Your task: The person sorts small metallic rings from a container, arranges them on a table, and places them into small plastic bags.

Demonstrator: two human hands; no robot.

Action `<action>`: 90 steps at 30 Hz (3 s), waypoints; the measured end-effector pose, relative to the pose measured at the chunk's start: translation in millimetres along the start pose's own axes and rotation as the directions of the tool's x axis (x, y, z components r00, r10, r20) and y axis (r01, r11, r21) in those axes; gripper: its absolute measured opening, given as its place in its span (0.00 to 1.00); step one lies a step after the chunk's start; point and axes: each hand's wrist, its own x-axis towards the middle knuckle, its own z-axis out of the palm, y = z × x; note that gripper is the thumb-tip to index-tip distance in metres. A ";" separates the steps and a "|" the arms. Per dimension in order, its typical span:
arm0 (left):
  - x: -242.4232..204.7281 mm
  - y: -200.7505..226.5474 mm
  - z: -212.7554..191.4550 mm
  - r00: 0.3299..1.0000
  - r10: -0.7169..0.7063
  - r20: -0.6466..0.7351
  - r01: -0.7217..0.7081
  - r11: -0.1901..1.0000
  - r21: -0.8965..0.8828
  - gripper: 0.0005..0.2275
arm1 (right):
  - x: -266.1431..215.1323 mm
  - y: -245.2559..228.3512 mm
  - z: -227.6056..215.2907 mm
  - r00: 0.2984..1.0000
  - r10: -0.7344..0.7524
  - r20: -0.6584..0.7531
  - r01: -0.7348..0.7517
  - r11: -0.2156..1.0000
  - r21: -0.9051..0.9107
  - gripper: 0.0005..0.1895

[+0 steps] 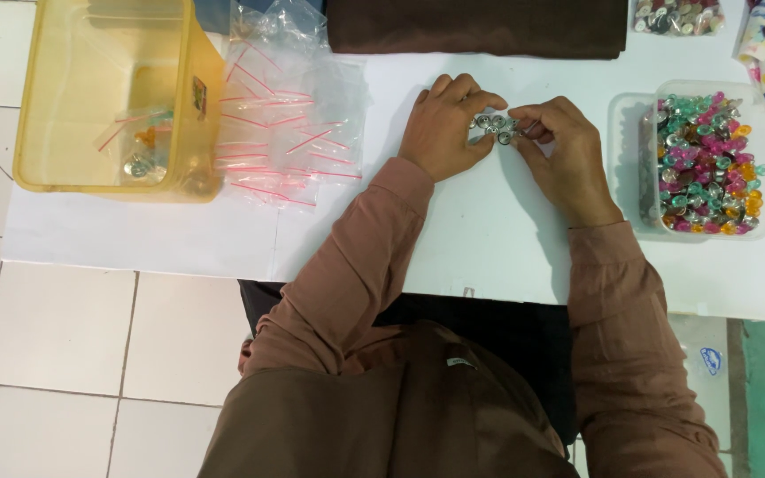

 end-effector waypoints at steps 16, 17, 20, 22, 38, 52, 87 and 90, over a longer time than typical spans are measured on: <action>0.6 -1.5 -3.0 0.999 0.019 0.030 -0.020 1.000 0.004 0.20 | 0.1 8.6 2.0 0.996 -0.094 0.009 0.094 0.980 -0.175 0.18; 0.4 -1.9 -2.0 0.999 0.025 0.021 -0.025 1.000 0.008 0.20 | 0.2 7.4 2.0 0.997 -0.079 0.013 0.080 0.977 -0.198 0.17; 0.5 -1.7 -3.8 0.999 0.033 0.012 -0.033 0.999 0.005 0.19 | 1.8 4.4 1.9 0.998 -0.064 0.017 0.066 0.974 -0.218 0.15; 0.2 -1.4 -4.1 0.999 0.033 0.012 -0.033 0.999 -0.003 0.18 | 1.8 4.6 1.8 0.998 -0.062 0.019 0.065 0.975 -0.214 0.15; -5.5 -3.2 6.4 0.994 0.071 -0.084 -0.067 0.996 0.054 0.18 | -4.7 16.7 4.4 0.994 -0.108 -0.032 0.107 0.994 -0.038 0.15; -52.0 1.5 -21.8 0.987 0.089 -0.134 -0.038 0.938 0.345 0.32 | -16.5 -12.5 9.2 0.997 -0.065 -0.050 0.056 0.985 -0.162 0.14; -127.6 -81.2 -110.5 0.981 0.014 -0.195 0.065 0.917 0.393 0.28 | 137.5 -102.6 133.6 0.993 -0.112 -0.029 0.116 0.956 0.270 0.08; -122.5 -57.4 -135.6 0.967 0.076 -0.244 0.025 0.921 0.388 0.27 | 100.9 -114.8 84.2 1.000 -0.027 -0.001 0.026 0.931 0.365 0.11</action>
